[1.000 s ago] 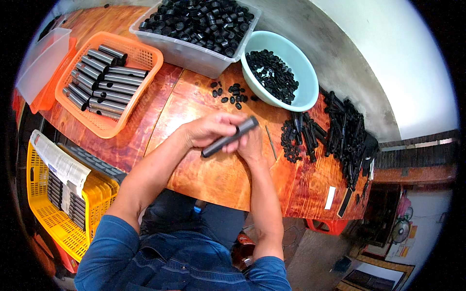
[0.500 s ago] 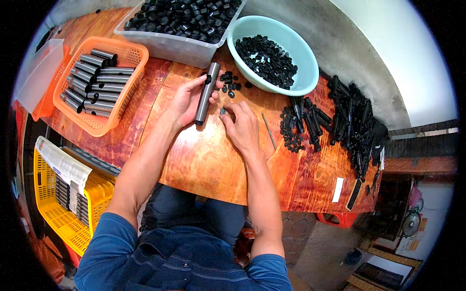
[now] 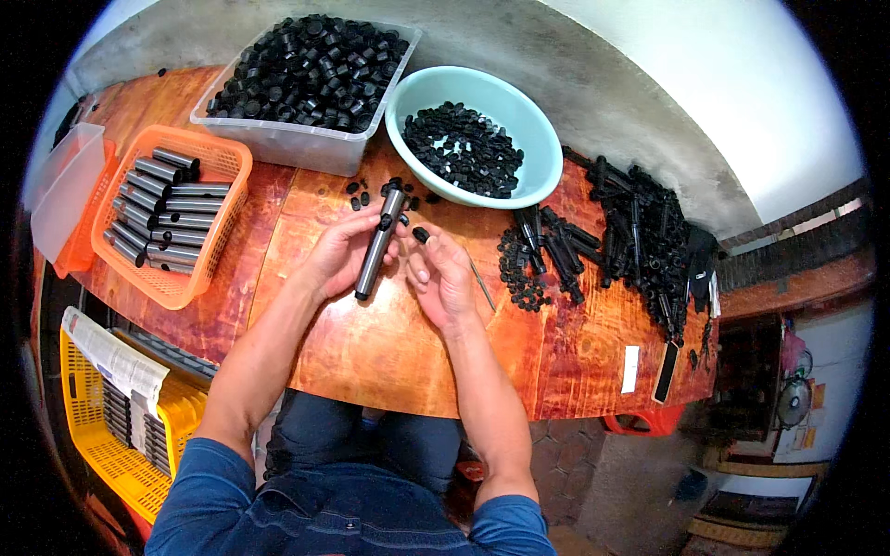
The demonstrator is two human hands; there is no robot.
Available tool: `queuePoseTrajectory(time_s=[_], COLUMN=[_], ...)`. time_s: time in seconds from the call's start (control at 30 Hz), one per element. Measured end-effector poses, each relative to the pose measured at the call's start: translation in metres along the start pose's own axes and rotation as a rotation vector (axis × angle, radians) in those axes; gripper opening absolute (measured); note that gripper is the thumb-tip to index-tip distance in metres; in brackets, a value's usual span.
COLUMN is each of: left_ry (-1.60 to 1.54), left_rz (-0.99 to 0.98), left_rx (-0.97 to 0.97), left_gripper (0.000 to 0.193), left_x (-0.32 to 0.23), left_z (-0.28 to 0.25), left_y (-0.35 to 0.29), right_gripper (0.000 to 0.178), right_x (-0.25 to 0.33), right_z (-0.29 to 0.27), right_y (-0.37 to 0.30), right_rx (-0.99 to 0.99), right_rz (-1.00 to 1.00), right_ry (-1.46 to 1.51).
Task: The person assembles small black plastic components onto cylindrical metal rods. They pick up a rod, insert a black piece, and use a thin metal tool to push it into place. The person repeats this process, placing finished rods into a yellow basket.
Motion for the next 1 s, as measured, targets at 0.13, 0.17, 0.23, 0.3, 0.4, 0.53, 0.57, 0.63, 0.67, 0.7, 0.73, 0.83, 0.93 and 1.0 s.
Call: queuePoseTrajectory(time_s=[0.13,0.17,0.23,0.3,0.4,0.53,0.57,0.63,0.67,0.7,0.73,0.83,0.93,1.0], left_ry=[-0.016,-0.008,0.007,0.014,0.019,0.053,0.057,0.068,0.069,0.07,0.07,0.056,0.087,0.131], left_rz=[-0.002,-0.006,-0.021,-0.01,0.003,0.001,0.006,0.016,0.015,0.013,0.011,0.007,-0.009,0.017], left_rx=[-0.009,-0.026,0.0,-0.022,-0.037,-0.013,-0.016,-0.026,-0.032,-0.036,-0.041,-0.01,-0.045,-0.04], left_gripper=[0.037,0.038,0.037,0.036,0.036,0.035,0.035,0.036,0.036,0.035,0.035,0.034,0.034,0.032], left_x=[0.008,0.01,0.012,0.012,0.015,0.016,0.016,0.016,0.016,0.016,0.016,0.017,0.02,0.021], left_z=[0.003,0.003,0.003,0.008,0.011,0.009,0.009,0.011,0.011,0.012,0.012,0.012,0.012,0.012], left_y=[-0.001,-0.001,-0.002,-0.002,-0.002,-0.002,-0.002,-0.002,-0.003,-0.003,-0.004,-0.004,-0.003,-0.003], right_gripper=[0.026,0.026,0.027,0.029,0.028,0.029,0.029,0.03,0.03,0.03,0.03,0.029,0.028,0.028], right_x=[0.007,0.008,0.012,0.011,0.009,0.008,0.009,0.008,0.008,0.008,0.008,0.007,0.006,0.005], right_z=[0.005,0.008,0.017,0.029,0.033,0.031,0.029,0.029,0.031,0.033,0.033,0.033,0.035,0.039], right_y=[-0.002,-0.002,-0.005,-0.005,-0.006,-0.007,-0.008,-0.008,-0.008,-0.008,-0.009,-0.009,-0.01,-0.01], right_rx=[-0.213,-0.227,-0.251,-0.243,-0.217,-0.21,-0.202,-0.192,-0.191,-0.191,-0.189,-0.182,-0.178,-0.177], right_rz=[-0.257,-0.311,-0.415,-0.482,-0.512,-0.609,-0.636,-0.659,-0.657,-0.655,-0.664,-0.688,-0.695,-0.69], right_ry=[-0.796,-0.945,-1.251,-1.358,-1.477,-1.554,-1.599,-1.65,-1.657,-1.667,-1.67,-1.677,-1.661,-1.622])
Point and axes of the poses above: each hand's wrist, its own y-axis towards the middle knuckle, its own z-axis out of the palm, x = y × z, the point moved 3 cm from there along y, towards the middle knuckle, and after that the axes turned 6 degrees about x, right-handed, at the moved point
